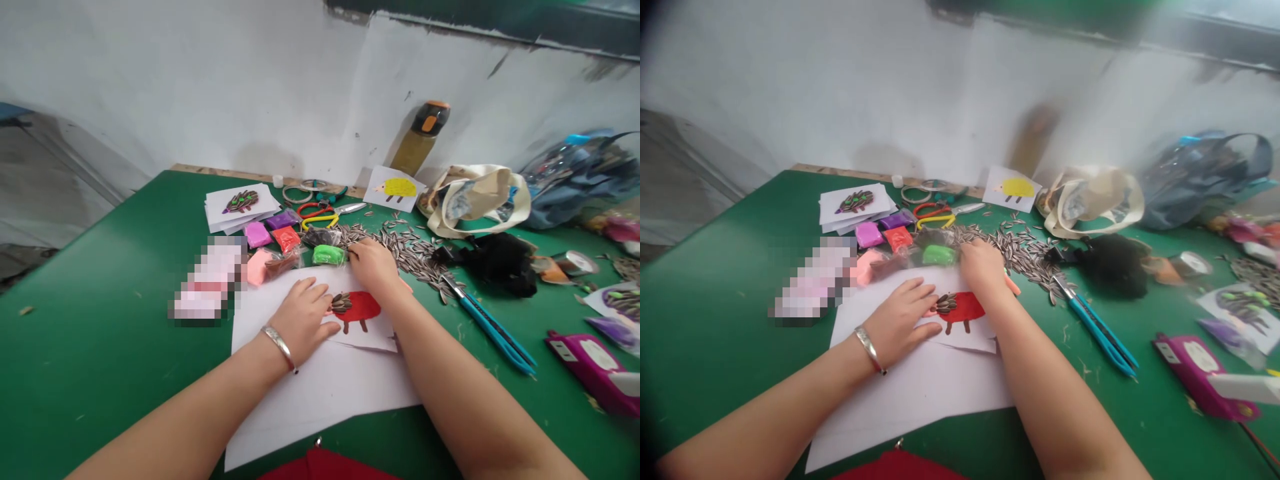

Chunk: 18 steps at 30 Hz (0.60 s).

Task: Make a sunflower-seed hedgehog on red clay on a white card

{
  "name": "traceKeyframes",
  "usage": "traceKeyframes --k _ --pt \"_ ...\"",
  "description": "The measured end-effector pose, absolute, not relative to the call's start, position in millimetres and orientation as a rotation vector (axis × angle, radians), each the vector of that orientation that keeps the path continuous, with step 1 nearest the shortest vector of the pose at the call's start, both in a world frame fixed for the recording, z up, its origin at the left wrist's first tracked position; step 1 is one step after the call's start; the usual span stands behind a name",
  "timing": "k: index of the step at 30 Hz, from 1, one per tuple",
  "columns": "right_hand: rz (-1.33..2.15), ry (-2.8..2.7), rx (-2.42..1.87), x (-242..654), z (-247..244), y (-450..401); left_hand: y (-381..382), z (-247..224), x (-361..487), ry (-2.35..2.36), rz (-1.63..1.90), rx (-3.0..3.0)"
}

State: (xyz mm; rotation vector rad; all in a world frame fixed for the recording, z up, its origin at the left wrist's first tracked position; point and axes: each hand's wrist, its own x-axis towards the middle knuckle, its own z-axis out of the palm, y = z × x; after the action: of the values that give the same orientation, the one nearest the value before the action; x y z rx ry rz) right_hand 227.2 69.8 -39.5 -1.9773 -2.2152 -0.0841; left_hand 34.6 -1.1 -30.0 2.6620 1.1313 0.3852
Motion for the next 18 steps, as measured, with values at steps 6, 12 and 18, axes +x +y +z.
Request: traceKeyframes --k 6,12,18 --pt "-0.135 -2.269 -1.952 228 -44 70 -1 -31 35 1.122 0.404 2.639" --pt "-0.014 -2.019 -1.952 230 -34 62 0 -29 37 1.121 0.383 2.643" --pt "0.263 -1.872 -1.694 232 -8 38 0 -24 38 1.14 0.369 2.617"
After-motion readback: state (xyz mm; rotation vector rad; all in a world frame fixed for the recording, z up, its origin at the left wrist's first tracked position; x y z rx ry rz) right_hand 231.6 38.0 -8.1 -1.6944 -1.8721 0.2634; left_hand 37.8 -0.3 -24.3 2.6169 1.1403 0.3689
